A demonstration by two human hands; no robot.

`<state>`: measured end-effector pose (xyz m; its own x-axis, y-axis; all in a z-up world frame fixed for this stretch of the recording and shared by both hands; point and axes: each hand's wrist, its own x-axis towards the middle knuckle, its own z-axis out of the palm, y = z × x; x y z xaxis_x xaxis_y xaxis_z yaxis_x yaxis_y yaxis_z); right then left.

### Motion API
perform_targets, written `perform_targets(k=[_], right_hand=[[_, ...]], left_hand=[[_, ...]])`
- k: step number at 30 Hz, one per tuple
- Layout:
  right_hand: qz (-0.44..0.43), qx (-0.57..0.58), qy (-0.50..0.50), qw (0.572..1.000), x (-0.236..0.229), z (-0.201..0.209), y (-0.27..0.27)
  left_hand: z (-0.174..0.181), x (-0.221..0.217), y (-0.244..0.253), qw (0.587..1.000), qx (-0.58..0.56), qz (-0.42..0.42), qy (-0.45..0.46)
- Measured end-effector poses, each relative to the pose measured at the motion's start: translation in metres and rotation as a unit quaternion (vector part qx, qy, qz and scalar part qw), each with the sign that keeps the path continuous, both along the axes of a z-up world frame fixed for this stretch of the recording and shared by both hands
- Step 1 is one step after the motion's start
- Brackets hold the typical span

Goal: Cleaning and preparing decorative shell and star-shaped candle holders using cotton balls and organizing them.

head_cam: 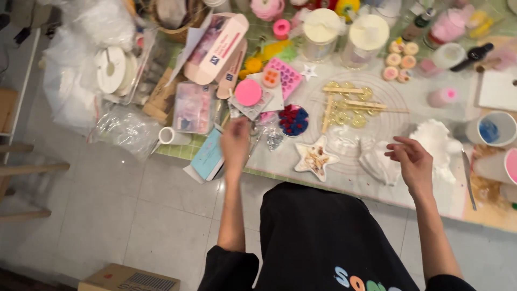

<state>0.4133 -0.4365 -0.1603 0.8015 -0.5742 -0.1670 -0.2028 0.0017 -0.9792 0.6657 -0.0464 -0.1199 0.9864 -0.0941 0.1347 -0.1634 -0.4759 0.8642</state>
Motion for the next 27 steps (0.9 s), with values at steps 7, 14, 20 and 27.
perform_targets(k=[7, 14, 20, 27], right_hand=[[0.077, -0.031, 0.013, 0.997, 0.05, -0.011, 0.022], [0.131, 0.061, -0.046, 0.988, 0.085, 0.008, 0.056], [0.212, 0.09, -0.053, 0.972, 0.086, 0.083, 0.09], [0.219, 0.216, -0.193, 0.932, 0.083, 0.125, 0.116]], left_hand=[[-0.071, 0.093, 0.209, 0.925, 0.259, 0.236, -0.148], [-0.161, 0.108, 0.284, 0.881, 0.414, 0.226, -0.025], [0.059, 0.041, 0.115, 0.975, -0.009, 0.199, -0.097], [0.018, -0.047, -0.097, 0.837, -0.464, -0.119, 0.265]])
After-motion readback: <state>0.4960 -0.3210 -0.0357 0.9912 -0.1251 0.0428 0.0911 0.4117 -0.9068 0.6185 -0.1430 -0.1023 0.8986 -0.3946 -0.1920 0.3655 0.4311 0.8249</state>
